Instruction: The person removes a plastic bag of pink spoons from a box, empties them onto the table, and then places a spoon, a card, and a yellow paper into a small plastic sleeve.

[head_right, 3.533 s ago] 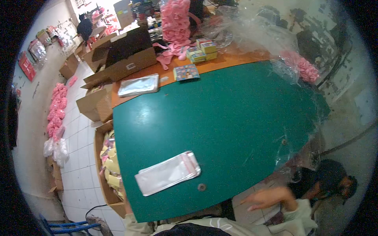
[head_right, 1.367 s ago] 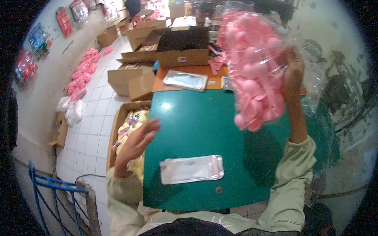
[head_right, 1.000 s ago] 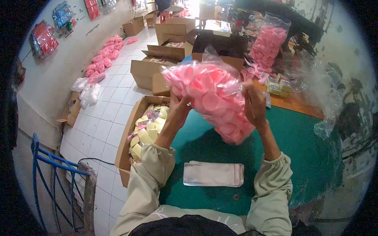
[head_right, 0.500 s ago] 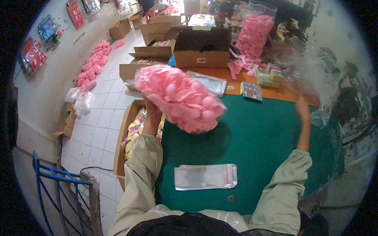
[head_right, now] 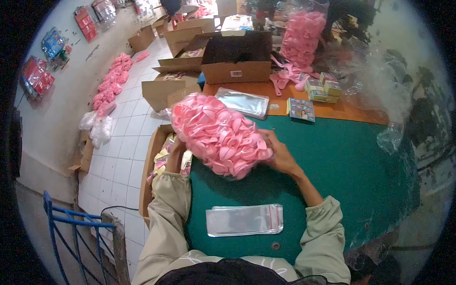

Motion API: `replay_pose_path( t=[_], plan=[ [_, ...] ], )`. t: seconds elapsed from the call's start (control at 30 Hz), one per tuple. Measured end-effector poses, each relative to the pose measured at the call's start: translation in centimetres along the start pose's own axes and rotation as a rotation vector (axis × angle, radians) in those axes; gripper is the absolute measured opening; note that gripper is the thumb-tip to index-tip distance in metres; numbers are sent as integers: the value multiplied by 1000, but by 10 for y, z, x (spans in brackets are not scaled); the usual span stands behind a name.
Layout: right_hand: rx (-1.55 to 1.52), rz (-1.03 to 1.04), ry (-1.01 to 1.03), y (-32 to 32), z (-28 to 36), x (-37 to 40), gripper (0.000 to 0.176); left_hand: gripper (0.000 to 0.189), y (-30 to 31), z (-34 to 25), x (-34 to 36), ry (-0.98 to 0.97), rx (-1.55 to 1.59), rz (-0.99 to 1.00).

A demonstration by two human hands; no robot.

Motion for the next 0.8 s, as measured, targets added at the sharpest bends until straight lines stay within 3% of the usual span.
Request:
replay_pose_path(
  t=[0.03, 0.1, 0.13, 0.17, 0.23, 0.3, 0.33, 0.4, 0.43, 0.5, 0.57, 0.67, 0.77, 0.8],
  plan=[
    [-44, -20, -53, 3, -13, 0, 46, 47, 13, -8, -1, -48, -277, -3],
    [-124, -62, -169, 18, -28, -2, 23, 46, 39, -3, -5, 19, -215, -15],
    [10, -152, -155, 28, -11, -1, 15, 44, 50, 10, -1, 91, 50, -58],
    [53, -164, -188, 34, 6, -4, 14, 42, 60, 24, 3, 151, 318, -121],
    [143, -185, -256, 44, 26, -7, 13, 37, 89, 21, 15, 293, 124, -311],
    [263, -222, -307, 47, 44, -8, 16, 30, 87, -47, 31, 57, -123, -483],
    [305, -240, -316, 45, 51, -8, 16, 25, 70, -89, 42, -73, -163, -472],
    [350, -214, -338, 38, 61, -9, 16, 17, 7, -173, 71, -357, -203, -376],
    [357, -167, -349, 34, 65, -11, 17, 21, -32, -187, 83, -500, -137, -109],
    [359, -41, -348, 30, 68, -11, 21, 26, -86, -226, 95, -629, -402, 92],
    [347, 113, -328, 29, 66, -6, 28, 27, -89, -191, 79, -526, -381, 119],
    [430, 57, -222, 34, 71, 6, 35, 29, -103, -159, 68, -499, -299, 208],
    [630, -220, -75, 54, 88, 14, 31, 29, -111, -152, 63, -507, -250, 263],
    [594, -94, -49, 47, 85, 18, 30, 30, -113, -151, 63, -505, -242, 270]
  ],
)
Point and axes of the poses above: each hand's wrist, its own x-axis away from the middle knuckle, its own y-axis out of the back of the hand, z = x × y, the point moved 7 cm from there along -x, towards the middle knuckle, and after that the axes turned 9 degrees about x, right-handed, at the moved point
